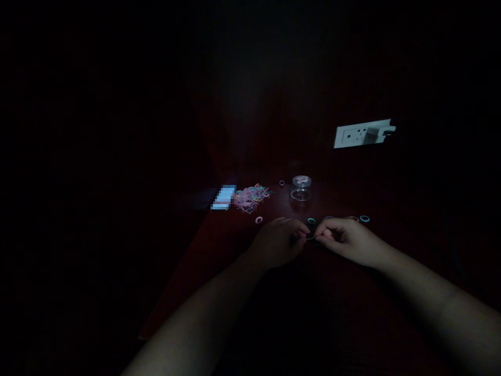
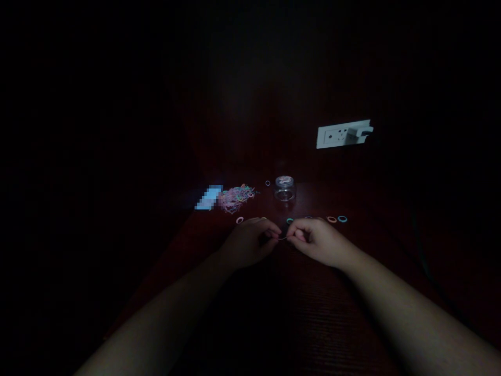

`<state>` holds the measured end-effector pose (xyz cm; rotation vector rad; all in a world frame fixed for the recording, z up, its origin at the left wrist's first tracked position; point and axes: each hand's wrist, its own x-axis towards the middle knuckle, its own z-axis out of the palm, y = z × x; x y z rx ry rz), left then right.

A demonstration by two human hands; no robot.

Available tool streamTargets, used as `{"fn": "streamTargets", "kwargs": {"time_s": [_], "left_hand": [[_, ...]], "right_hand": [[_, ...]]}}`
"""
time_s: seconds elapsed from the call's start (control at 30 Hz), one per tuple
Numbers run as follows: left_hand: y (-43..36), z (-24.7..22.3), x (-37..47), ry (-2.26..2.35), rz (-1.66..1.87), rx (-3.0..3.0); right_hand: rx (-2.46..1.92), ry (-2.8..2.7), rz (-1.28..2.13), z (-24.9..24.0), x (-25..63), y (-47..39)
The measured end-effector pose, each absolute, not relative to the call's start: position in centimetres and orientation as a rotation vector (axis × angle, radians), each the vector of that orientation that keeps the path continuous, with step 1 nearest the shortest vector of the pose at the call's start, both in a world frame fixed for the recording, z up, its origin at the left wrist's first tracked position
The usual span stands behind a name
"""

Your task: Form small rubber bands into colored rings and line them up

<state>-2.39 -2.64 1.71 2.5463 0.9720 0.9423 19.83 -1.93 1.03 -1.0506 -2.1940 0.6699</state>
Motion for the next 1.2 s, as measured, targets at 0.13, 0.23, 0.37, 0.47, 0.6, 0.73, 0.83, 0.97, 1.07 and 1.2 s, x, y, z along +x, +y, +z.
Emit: {"fn": "streamTargets", "kwargs": {"time_s": [0.13,0.23,0.37,0.47,0.6,0.73,0.83,0.97,1.07,1.2], "left_hand": [[-2.57,1.63,-2.41,0.981,0.936,2.548],[-2.56,1.61,-2.45,0.974,0.942,2.550],[-2.56,1.63,-2.46,0.976,0.947,2.544],[-2.54,1.56,-2.44,0.985,0.944,2.546],[-2.50,1.43,-2.43,0.975,0.951,2.543],[-2.56,1.61,-2.40,0.981,0.932,2.543],[-2.67,1.86,-2.37,0.996,0.908,2.544],[-2.70,1.89,-2.36,0.993,0.913,2.549],[-2.65,1.77,-2.34,0.993,0.912,2.554],[-2.65,1.78,-2.31,0.988,0.905,2.559]], "right_hand": [[-1.040,-2.199,0.666,0.91,19.90,-1.83],[-1.041,-2.203,0.660,0.82,19.96,-1.75],[-1.053,-2.214,0.651,0.85,19.98,-1.76],[-1.056,-2.215,0.649,0.91,19.97,-1.78],[-1.058,-2.225,0.643,0.91,19.99,-1.76],[-1.062,-2.224,0.654,0.86,20.01,-1.75],[-1.061,-2.221,0.670,0.83,19.99,-1.75],[-1.062,-2.211,0.677,0.90,19.91,-1.79],[-1.061,-2.205,0.656,1.05,19.85,-1.88],[-1.061,-2.223,0.640,1.21,19.87,-1.99]]}}
